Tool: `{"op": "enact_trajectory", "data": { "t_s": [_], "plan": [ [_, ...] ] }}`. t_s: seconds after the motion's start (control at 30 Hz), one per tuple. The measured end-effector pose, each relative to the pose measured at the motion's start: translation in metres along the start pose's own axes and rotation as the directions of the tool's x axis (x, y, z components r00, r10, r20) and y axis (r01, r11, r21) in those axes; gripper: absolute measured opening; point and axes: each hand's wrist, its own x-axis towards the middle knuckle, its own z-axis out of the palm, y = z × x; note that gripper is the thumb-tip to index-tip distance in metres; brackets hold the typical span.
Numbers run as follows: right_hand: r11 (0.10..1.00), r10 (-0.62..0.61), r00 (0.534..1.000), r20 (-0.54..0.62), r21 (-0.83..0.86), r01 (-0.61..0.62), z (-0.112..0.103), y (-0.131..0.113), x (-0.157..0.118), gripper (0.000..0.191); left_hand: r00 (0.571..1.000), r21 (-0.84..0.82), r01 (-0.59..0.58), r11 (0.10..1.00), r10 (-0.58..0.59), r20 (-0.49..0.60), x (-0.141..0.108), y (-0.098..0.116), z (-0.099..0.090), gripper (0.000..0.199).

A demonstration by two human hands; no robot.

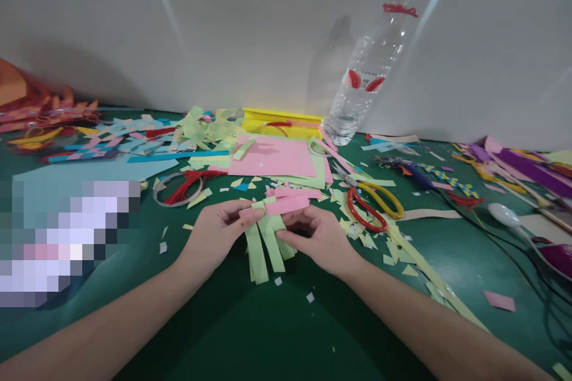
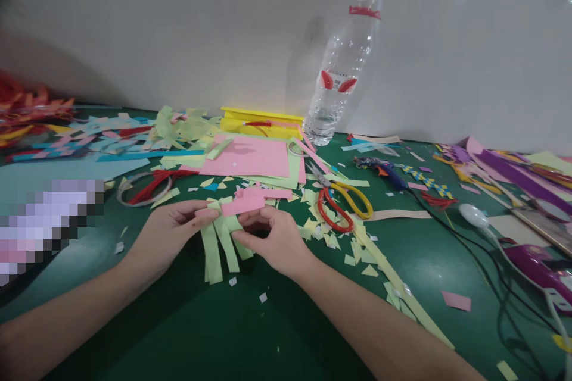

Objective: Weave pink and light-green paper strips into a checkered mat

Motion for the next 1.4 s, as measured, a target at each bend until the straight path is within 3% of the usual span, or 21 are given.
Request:
{"op": "enact_trajectory", "data": {
  "t_s": [0.17,0.37,0.57,0.7,0.93,1.4],
  "plan": [
    [1.000,-0.004,0.998,0.065,-0.025,0.006,-0.001,-0.002,0.001,0.015,0.999,-0.090,0.031,0.995,-0.034,-0.025,0.001,-0.005,0.000,0.035],
    [0.987,0.063,0.998,0.031,0.144,-0.067,-0.003,0.000,0.001,0.033,1.000,-0.070,0.016,0.997,-0.017,-0.010,-0.001,-0.004,0.001,0.029],
    [0.989,0.060,0.998,-0.034,0.135,-0.055,-0.005,0.002,0.005,0.016,0.996,0.045,-0.022,0.999,0.018,0.086,-0.006,0.005,0.005,0.024],
    [0.983,0.074,0.997,-0.026,0.169,-0.069,-0.004,0.002,0.007,0.014,0.996,0.060,-0.022,0.998,0.017,0.089,-0.007,0.005,0.003,0.034],
    [0.996,0.090,0.988,-0.126,0.030,-0.087,-0.011,-0.002,0.008,0.015,0.994,0.055,-0.044,0.998,0.038,0.106,-0.006,0.003,0.001,0.037],
    [0.991,0.114,0.986,-0.124,-0.061,-0.123,-0.017,-0.002,0.009,0.020,0.986,0.170,-0.085,0.982,0.058,0.156,0.000,0.001,0.001,0.029]
  ]
}}
